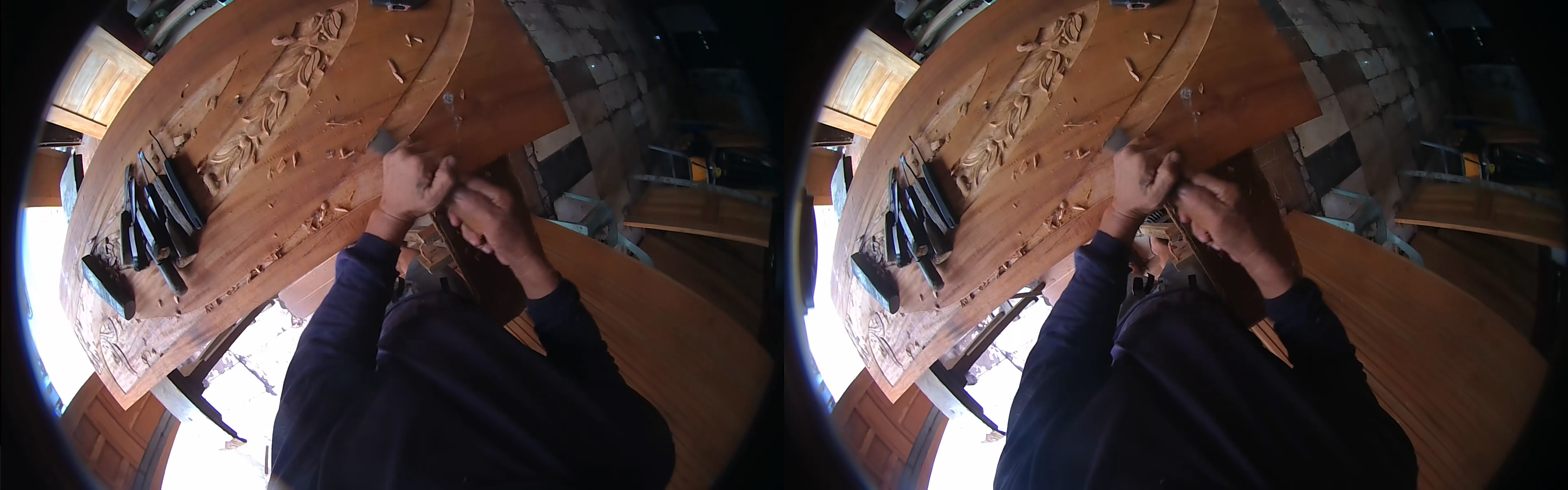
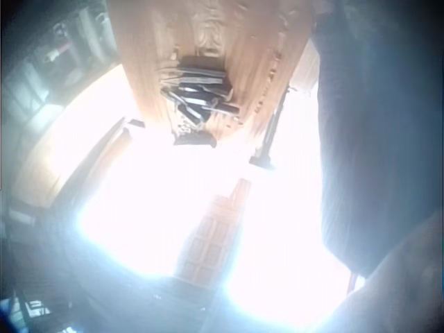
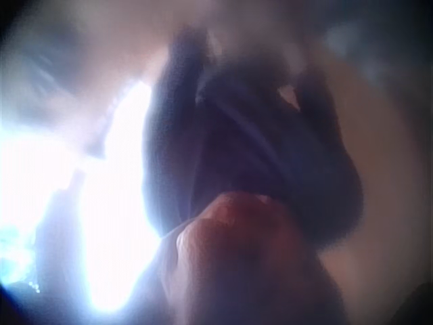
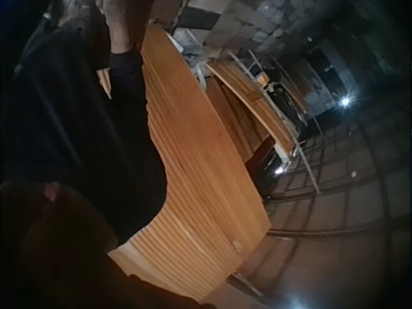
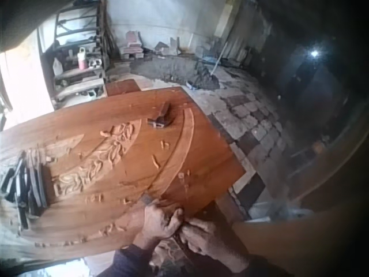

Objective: The person carves a decorative pattern into a wooden panel using a chisel and a hammer, repeatedly striking the chisel to remove wood chips.

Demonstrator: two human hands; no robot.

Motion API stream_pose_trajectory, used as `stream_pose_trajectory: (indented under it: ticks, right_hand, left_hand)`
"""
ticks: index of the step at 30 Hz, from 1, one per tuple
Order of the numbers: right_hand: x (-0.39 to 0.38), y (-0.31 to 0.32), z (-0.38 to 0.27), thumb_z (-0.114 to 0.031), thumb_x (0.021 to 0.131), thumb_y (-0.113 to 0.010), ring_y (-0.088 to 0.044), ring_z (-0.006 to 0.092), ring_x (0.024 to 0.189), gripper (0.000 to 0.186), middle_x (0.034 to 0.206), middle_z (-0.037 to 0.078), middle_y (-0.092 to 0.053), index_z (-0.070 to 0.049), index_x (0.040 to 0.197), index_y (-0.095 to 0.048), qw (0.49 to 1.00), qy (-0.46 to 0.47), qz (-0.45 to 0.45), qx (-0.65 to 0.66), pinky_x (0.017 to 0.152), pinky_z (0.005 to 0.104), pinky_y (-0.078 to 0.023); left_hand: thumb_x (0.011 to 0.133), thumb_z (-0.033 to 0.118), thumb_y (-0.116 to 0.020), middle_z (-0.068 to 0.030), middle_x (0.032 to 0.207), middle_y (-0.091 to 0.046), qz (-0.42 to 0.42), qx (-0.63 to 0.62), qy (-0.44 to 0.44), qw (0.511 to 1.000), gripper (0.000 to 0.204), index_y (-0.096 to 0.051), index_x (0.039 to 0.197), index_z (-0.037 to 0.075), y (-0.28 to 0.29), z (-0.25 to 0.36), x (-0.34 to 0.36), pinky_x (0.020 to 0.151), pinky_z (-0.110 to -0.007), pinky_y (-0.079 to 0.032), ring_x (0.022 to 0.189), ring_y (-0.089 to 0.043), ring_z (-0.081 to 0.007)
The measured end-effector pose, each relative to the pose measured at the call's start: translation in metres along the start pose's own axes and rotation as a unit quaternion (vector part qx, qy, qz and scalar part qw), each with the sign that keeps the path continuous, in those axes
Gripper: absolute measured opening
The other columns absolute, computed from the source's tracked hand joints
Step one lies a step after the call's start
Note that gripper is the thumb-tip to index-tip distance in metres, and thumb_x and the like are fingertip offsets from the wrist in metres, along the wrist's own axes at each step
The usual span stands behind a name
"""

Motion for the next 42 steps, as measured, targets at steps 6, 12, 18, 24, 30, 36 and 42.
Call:
stream_pose_trajectory:
  ticks: [6, 12, 18, 24, 30, 36, 42]
  right_hand:
    - [-0.048, 0.004, 0.043, -0.025, 0.116, -0.052, -0.051, 0.0054, 0.056, 0.025, 0.082, 0.0, -0.062, -0.006, 0.117, -0.066, 0.998, -0.025, 0.018, 0.063, 0.05, 0.0241, -0.041]
    - [-0.042, -0.03, 0.037, -0.022, 0.115, -0.055, -0.052, 0.0061, 0.057, 0.023, 0.078, 0.0, -0.059, -0.004, 0.111, -0.068, 0.996, -0.052, 0.028, 0.073, 0.051, 0.0263, -0.041]
    - [-0.028, -0.025, 0.025, -0.023, 0.113, -0.056, -0.053, 0.006, 0.057, 0.024, 0.078, 0.0, -0.06, -0.003, 0.117, -0.07, 0.998, -0.034, 0.041, 0.017, 0.05, 0.0263, -0.041]
    - [-0.002, -0.012, 0.012, -0.028, 0.113, -0.056, -0.053, 0.0065, 0.054, 0.029, 0.08, 0.001, -0.063, -0.005, 0.127, -0.07, 0.996, -0.041, 0.016, 0.077, 0.044, 0.023, -0.038]
    - [-0.038, -0.019, 0.059, -0.027, 0.116, -0.053, -0.051, 0.0046, 0.056, 0.028, 0.078, 0.0, -0.06, -0.007, 0.127, -0.068, 0.999, -0.013, 0.001, 0.044, 0.046, 0.0219, -0.038]
    - [-0.066, -0.056, 0.047, -0.027, 0.117, -0.052, -0.052, 0.0063, 0.056, 0.031, 0.086, 0.003, -0.061, -0.007, 0.138, -0.063, 0.997, -0.034, -0.066, 0.005, 0.047, 0.0235, -0.04]
    - [-0.045, -0.075, 0.054, -0.029, 0.118, -0.05, -0.05, 0.0053, 0.054, 0.039, 0.084, 0.002, -0.059, -0.01, 0.15, -0.059, 0.994, 0.07, -0.046, -0.069, 0.044, 0.0228, -0.037]
  left_hand:
    - [0.09, 0.035, -0.07, -0.0078, 0.075, -0.066, -0.06, -0.01, -0.092, 0.994, 0.024, -0.072, 0.081, 0.013, -0.007, 0.042, -0.023, 0.076, -0.044, -0.049, 0.076, -0.064, -0.0318]
    - [0.087, 0.032, -0.066, -0.0177, 0.065, -0.059, -0.056, -0.057, -0.031, 0.996, 0.033, -0.062, 0.065, 0.007, -0.002, 0.012, -0.028, 0.064, -0.052, -0.046, 0.064, -0.058, -0.0426]
    - [0.085, 0.031, -0.065, -0.0184, 0.06, -0.056, -0.024, -0.077, -0.024, 0.996, 0.036, -0.057, 0.058, 0.008, -0.012, -0.013, -0.031, 0.061, -0.053, -0.044, 0.061, -0.056, -0.0438]
    - [0.091, 0.033, -0.066, -0.019, 0.061, -0.057, -0.072, -0.03, 0.039, 0.996, 0.044, -0.058, 0.059, 0.005, -0.006, -0.028, -0.003, 0.061, -0.052, -0.046, 0.063, -0.057, -0.0448]
    - [0.092, 0.032, -0.064, -0.0157, 0.067, -0.062, -0.029, -0.01, -0.059, 0.998, 0.032, -0.067, 0.071, 0.009, -0.002, 0.02, -0.043, 0.069, -0.049, -0.049, 0.067, -0.062, -0.038]
    - [0.091, 0.033, -0.061, -0.0122, 0.068, -0.062, -0.027, -0.03, 0.002, 0.999, 0.03, -0.067, 0.072, 0.011, 0.028, 0.028, -0.094, 0.069, -0.046, -0.049, 0.067, -0.063, -0.0355]
    - [0.091, 0.035, -0.06, -0.0141, 0.067, -0.06, -0.006, -0.045, -0.024, 0.999, 0.033, -0.062, 0.068, 0.011, 0.043, 0.006, -0.085, 0.067, -0.049, -0.049, 0.066, -0.06, -0.0394]
Point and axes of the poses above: each hand's wrist, its own x-axis towards the middle knuckle, its own y-axis out of the back of the hand, z = x × y, the point moved 3 cm from there along x, towards the middle knuckle
